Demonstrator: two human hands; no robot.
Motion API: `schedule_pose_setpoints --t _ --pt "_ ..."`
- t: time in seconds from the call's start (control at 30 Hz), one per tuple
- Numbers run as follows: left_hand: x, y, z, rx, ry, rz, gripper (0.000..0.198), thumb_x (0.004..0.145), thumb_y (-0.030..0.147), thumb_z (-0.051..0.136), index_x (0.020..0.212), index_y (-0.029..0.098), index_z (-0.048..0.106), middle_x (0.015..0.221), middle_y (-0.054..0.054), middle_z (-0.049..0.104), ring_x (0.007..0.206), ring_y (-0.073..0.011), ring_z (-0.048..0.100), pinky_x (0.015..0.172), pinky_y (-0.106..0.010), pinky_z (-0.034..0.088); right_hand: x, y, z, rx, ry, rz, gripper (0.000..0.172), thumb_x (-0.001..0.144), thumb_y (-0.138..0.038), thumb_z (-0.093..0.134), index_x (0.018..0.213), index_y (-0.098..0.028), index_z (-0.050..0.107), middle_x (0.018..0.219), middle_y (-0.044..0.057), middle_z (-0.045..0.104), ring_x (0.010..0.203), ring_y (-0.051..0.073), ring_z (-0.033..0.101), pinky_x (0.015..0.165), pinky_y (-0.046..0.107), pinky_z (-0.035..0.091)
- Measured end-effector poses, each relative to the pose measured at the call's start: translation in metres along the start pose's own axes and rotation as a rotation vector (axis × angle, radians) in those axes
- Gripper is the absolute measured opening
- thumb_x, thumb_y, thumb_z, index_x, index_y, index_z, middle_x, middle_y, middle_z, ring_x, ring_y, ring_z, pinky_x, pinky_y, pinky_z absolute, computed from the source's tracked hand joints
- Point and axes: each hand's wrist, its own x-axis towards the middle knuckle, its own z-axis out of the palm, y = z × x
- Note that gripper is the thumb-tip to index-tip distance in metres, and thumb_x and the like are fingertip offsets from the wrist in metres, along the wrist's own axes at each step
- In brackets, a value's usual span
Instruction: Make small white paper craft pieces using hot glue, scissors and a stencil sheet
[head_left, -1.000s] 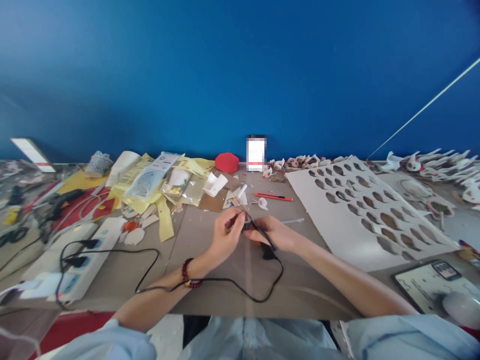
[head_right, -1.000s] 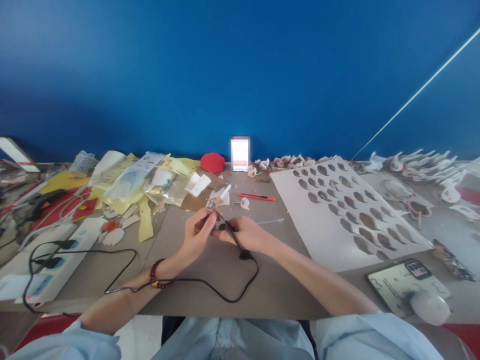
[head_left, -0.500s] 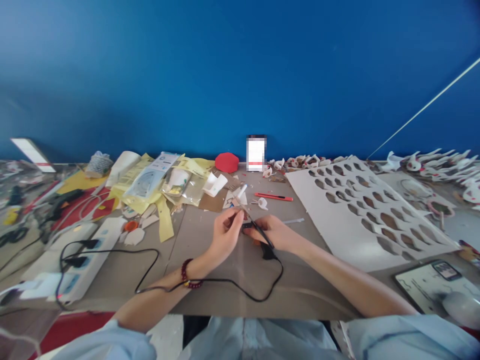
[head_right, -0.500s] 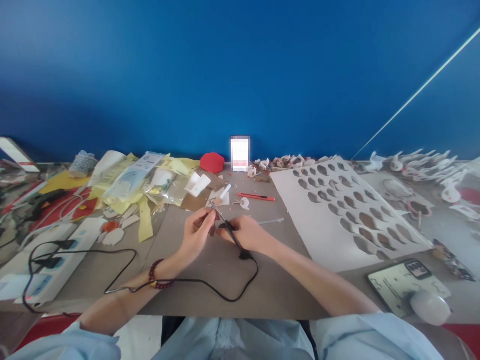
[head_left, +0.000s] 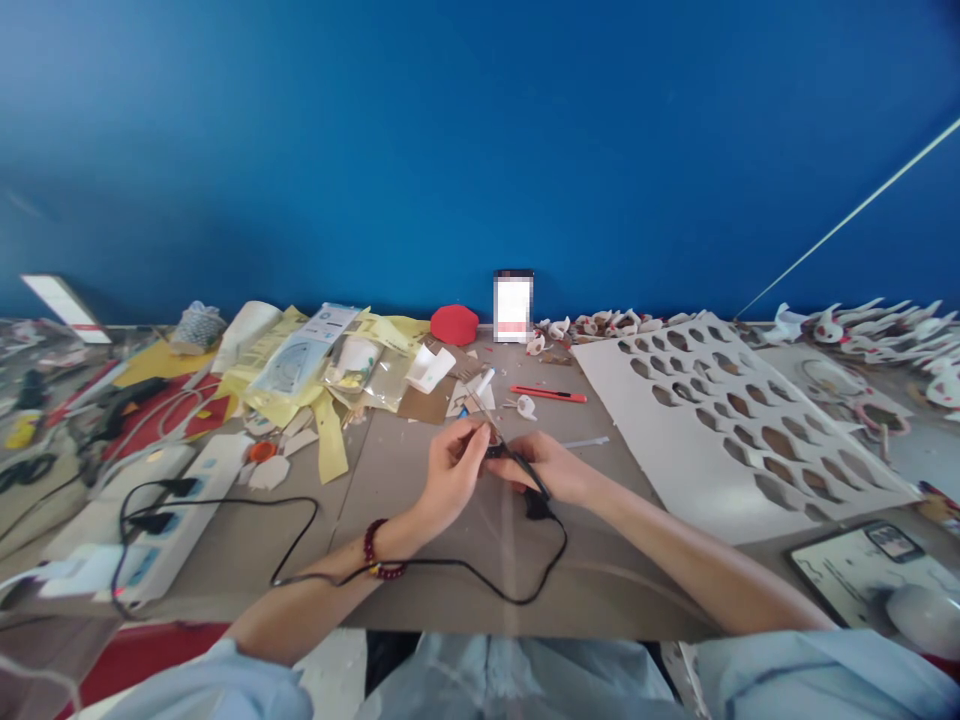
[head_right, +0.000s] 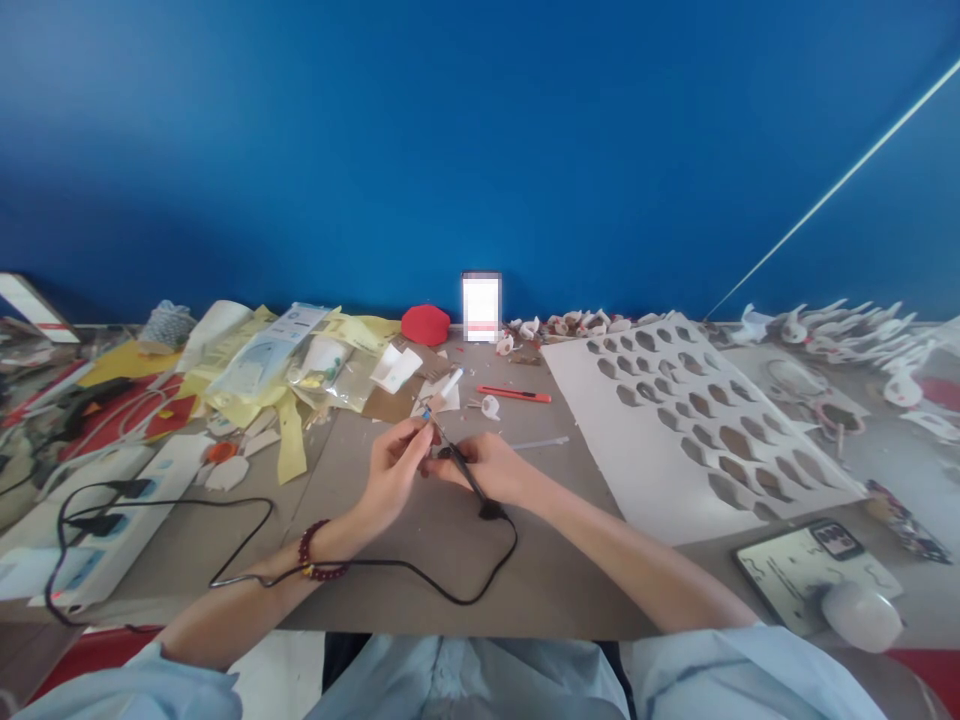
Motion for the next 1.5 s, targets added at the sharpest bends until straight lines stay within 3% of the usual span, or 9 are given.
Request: schedule_pose_setpoints --t 0.27,0.7,0.83,1.1,1.5 --pt "-0.003 0.0 0.001 0.006 -0.011 0.021 0.033 0.083 0.042 0.055 0.063 0.016 0.055 0.059 0.001 0.05 0.053 -0.0095 0.043 0.05 -0.022 0.036 -0.004 -0.008 0.0 -0.028 0.016 -0.034 0.033 0.075 -0.045 0.059 0.061 -0.016 0.05 0.057 -0.004 0.036 0.055 0.009 0.03 0.049 0.022 0.023" --pt "0.0 -0.003 -0.001 -0.024 -0.011 -0.038 0.035 0.083 0.047 0.054 0.066 0.016 0.057 0.052 0.004 0.043 0.046 -0.0085 0.039 0.045 -0.022 0.033 0.002 0.006 0.001 -0.021 0.08 -0.005 0.034 0.076 -0.045 0.057 0.059 -0.017 0.051 0.052 -0.003 0.042 0.05 0.009 0.036 0.046 0.022 0.026" --pt "0.009 -0.005 -0.007 -0.001 -0.061 0.024 0.034 0.082 0.043 0.055 0.063 0.015 0.058 0.056 0.002 0.047 0.048 -0.0083 0.041 0.046 -0.022 0.034 0.002 0.006 0.0 -0.033 0.07 0.007 0.036 0.076 -0.047 0.057 0.058 -0.017 0.047 0.051 -0.003 0.043 0.05 0.009 0.038 0.046 0.022 0.027" --pt "0.015 0.0 -0.012 0.121 -0.04 0.114 0.026 0.083 0.034 0.054 0.066 0.015 0.058 0.058 0.002 0.049 0.049 -0.0074 0.041 0.047 -0.021 0.033 0.001 0.005 -0.002 -0.085 0.103 0.021 0.038 0.074 -0.048 0.058 0.055 -0.017 0.047 0.051 -0.002 0.046 0.049 0.01 0.039 0.046 0.022 0.028" --pt "0.015 -0.004 -0.011 -0.007 -0.046 0.007 0.027 0.08 0.038 0.059 0.065 0.016 0.057 0.058 0.002 0.05 0.045 -0.0066 0.04 0.044 -0.021 0.032 0.0 0.005 -0.003 -0.058 0.105 0.013 0.039 0.073 -0.049 0.061 0.054 -0.017 0.049 0.05 -0.002 0.049 0.05 0.011 0.044 0.048 0.023 0.033"
